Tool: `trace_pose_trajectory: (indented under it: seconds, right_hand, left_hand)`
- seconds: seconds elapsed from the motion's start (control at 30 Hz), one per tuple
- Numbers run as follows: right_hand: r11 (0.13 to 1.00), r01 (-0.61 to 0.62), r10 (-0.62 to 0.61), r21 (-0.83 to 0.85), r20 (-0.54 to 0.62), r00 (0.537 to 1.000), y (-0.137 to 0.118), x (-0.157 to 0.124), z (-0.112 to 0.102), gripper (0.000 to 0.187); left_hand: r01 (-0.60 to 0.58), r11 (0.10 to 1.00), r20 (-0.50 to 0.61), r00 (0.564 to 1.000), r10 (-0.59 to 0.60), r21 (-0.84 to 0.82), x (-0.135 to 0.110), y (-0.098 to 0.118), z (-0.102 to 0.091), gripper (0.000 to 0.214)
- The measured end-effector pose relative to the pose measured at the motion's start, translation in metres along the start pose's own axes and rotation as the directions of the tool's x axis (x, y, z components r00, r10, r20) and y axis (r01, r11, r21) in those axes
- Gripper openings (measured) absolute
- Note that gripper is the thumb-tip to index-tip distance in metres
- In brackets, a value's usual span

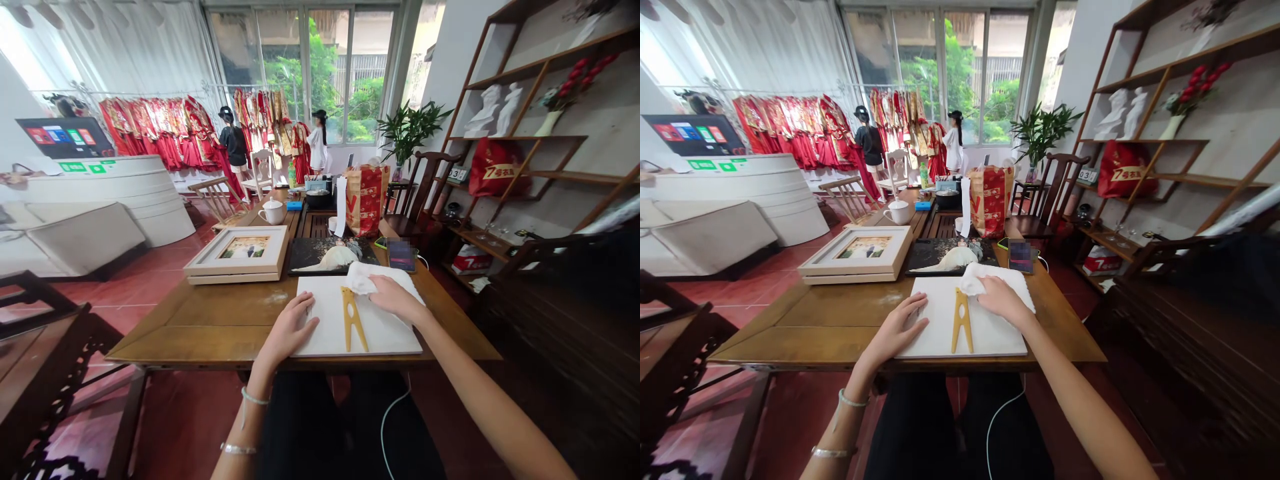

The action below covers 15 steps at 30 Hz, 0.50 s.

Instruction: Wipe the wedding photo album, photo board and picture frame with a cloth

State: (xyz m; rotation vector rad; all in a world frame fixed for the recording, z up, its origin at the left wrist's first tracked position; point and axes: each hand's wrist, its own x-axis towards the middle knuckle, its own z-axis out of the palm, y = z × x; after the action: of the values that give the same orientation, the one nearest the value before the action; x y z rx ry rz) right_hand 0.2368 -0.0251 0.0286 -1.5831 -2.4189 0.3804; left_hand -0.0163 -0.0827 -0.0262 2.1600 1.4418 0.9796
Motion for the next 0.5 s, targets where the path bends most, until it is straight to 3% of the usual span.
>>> trace_pose_trajectory:
  seconds: [0.1, 0.27, 0.4, 0.5]
  right_hand:
    - [0.997, 0.071, -0.071, 0.002, 0.051, 0.996, -0.025, 0.027, -0.003, 0.034]
    - [0.981, 0.192, -0.191, 0.001, 0.117, 0.975, -0.078, 0.059, 0.006, 0.030]
    - [0.971, 0.239, -0.236, -0.009, 0.113, 0.965, -0.100, 0.061, 0.020, 0.036]
    - [0.975, 0.222, -0.220, -0.022, 0.067, 0.973, -0.095, 0.049, 0.026, 0.048]
  left_hand:
    - [-0.011, 1.000, 0.001, 1.000, 0.011, 0.002, 0.000, -0.002, 0.001, 0.041]
    - [-0.021, 1.000, 0.002, 1.000, 0.021, 0.002, 0.001, -0.001, 0.001, 0.040]
    - [-0.028, 1.000, 0.005, 1.000, 0.028, -0.006, 0.002, 0.003, -0.001, 0.037]
    - [-0.021, 1.000, 0.005, 1.000, 0.021, -0.015, 0.002, 0.004, -0.002, 0.037]
